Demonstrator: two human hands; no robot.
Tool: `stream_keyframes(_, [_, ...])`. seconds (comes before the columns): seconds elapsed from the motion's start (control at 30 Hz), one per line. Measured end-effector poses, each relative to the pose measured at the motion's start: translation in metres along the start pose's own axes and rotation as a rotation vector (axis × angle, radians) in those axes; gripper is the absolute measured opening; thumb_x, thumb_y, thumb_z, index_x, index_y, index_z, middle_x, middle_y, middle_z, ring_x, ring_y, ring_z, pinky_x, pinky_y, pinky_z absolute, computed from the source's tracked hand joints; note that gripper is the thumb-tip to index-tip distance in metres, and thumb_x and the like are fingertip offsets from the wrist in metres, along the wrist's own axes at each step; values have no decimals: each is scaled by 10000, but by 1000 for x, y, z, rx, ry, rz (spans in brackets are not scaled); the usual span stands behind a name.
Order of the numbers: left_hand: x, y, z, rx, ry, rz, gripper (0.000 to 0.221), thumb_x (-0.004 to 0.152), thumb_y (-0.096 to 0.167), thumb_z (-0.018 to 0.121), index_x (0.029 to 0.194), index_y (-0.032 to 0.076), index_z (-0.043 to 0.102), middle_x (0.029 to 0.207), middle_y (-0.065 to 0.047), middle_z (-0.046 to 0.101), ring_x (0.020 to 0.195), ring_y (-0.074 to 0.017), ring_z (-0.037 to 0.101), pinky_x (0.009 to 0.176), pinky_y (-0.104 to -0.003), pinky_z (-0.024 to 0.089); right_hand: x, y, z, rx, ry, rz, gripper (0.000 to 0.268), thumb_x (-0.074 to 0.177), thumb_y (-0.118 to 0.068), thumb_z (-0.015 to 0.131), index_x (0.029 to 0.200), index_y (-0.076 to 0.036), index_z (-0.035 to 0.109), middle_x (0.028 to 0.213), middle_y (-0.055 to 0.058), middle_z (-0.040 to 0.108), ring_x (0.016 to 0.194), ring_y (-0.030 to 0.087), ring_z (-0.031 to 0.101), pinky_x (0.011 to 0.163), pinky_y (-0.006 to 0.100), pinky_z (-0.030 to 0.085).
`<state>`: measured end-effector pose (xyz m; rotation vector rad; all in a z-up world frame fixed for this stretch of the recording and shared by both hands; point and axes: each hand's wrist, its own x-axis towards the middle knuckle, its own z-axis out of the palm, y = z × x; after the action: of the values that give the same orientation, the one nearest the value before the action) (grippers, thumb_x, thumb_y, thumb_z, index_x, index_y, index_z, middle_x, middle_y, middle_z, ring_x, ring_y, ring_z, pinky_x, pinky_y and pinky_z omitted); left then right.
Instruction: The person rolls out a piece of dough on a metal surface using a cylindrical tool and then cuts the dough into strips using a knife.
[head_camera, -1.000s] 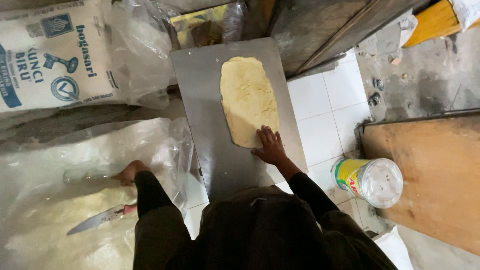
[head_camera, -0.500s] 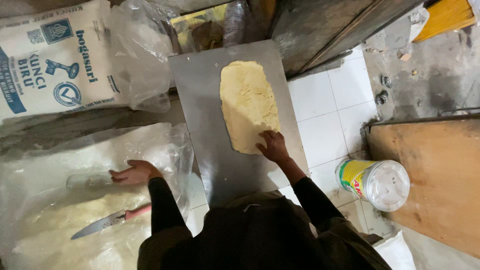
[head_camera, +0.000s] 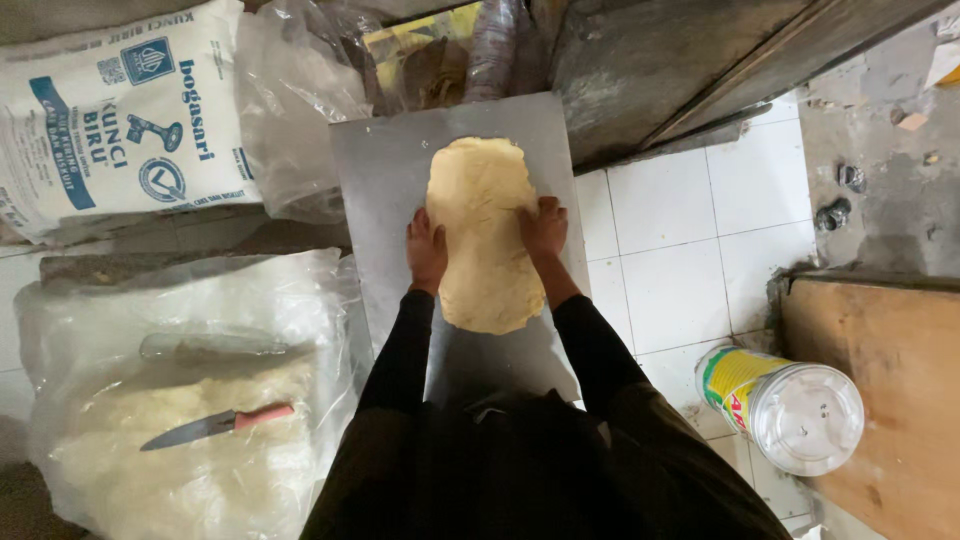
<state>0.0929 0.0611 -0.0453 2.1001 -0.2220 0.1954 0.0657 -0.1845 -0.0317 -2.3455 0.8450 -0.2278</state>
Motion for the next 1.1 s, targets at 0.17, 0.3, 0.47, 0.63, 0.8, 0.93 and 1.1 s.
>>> stream_keyframes(0.17, [51,1,26,361,19,-616,545,769,376,869,1123,31,639,1199,-198,613,1136,-414,550,951,-508,445,28,3,4,68,-220,204,516,773,-405,833,1074,-59,597,1073,163,668,1083,377,613,933,476,503])
stream_keyframes(0.3, [66,-9,40,141,84,-517,572,728,401,867,1054,34,574,1025,-159,697,1069,-372,632,945,-449,510,28,-7,3,226,-241,230,566,783,-388,796,1168,-57,545,1133,202,663,1081,403,627,915,482,510])
stream_keyframes(0.47, [88,-9,35,73,-100,-494,504,823,359,844,1170,44,659,1064,-134,727,983,-324,690,866,-413,530,46,-16,4,251,-471,294,668,784,-429,781,1287,-54,552,1241,188,687,1153,362,660,959,457,520])
stream_keyframes(0.63, [87,20,21,-302,-155,-425,381,904,232,762,1217,23,699,1094,-71,779,965,-173,715,862,-323,553,44,-10,25,172,-326,-12,646,800,-262,794,1355,-17,571,1262,242,650,1144,413,625,930,463,522])
stream_keyframes(0.8, [87,50,1,-399,-224,-513,312,943,200,721,1177,-1,679,1066,-59,761,928,-137,691,824,-307,558,39,-10,5,527,-561,238,618,805,-210,806,1315,8,534,1103,160,693,902,263,706,722,403,605])
stream_keyframes(0.93, [78,70,-22,-530,-273,-576,287,957,182,711,1170,-9,693,1023,-45,747,886,-122,667,782,-302,554,27,-11,-30,893,-691,299,398,857,-110,792,1185,37,621,1058,103,721,900,205,716,731,360,624])
stream_keyframes(1.1, [63,112,-57,-756,-256,-513,228,983,126,712,1173,3,682,1045,-26,741,915,-92,665,823,-276,557,3,-29,-85,1030,-681,182,313,914,-37,749,1189,5,606,1094,57,703,996,167,704,841,311,593])
